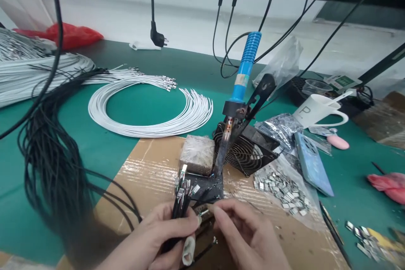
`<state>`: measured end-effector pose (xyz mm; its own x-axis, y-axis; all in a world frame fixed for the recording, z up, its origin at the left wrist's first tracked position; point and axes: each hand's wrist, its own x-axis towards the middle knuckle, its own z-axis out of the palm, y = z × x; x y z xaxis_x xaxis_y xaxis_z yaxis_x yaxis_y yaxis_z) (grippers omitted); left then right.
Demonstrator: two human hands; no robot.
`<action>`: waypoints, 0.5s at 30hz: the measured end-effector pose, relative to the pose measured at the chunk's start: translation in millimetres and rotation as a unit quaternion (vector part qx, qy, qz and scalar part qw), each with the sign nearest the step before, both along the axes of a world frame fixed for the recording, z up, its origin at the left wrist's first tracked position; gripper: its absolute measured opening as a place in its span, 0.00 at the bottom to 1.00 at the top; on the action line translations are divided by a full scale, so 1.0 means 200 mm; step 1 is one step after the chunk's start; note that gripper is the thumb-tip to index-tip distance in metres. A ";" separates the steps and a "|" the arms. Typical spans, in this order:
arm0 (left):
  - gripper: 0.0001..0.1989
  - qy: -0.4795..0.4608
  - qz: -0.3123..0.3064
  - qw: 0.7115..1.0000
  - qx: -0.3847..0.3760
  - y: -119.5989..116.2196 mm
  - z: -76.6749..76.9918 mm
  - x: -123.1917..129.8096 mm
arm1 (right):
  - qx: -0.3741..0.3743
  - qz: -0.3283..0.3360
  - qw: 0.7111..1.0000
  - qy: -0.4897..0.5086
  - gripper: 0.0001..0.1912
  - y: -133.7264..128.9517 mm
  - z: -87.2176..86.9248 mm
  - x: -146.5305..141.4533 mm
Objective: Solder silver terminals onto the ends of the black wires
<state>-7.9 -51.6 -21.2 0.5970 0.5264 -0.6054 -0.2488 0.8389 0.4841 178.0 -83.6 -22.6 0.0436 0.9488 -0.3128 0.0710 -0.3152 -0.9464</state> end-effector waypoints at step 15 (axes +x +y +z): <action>0.29 0.065 0.052 0.996 0.014 -0.02 -0.05 0.06 | -0.075 0.032 0.996 0.038 0.29 0.07 0.10 -0.02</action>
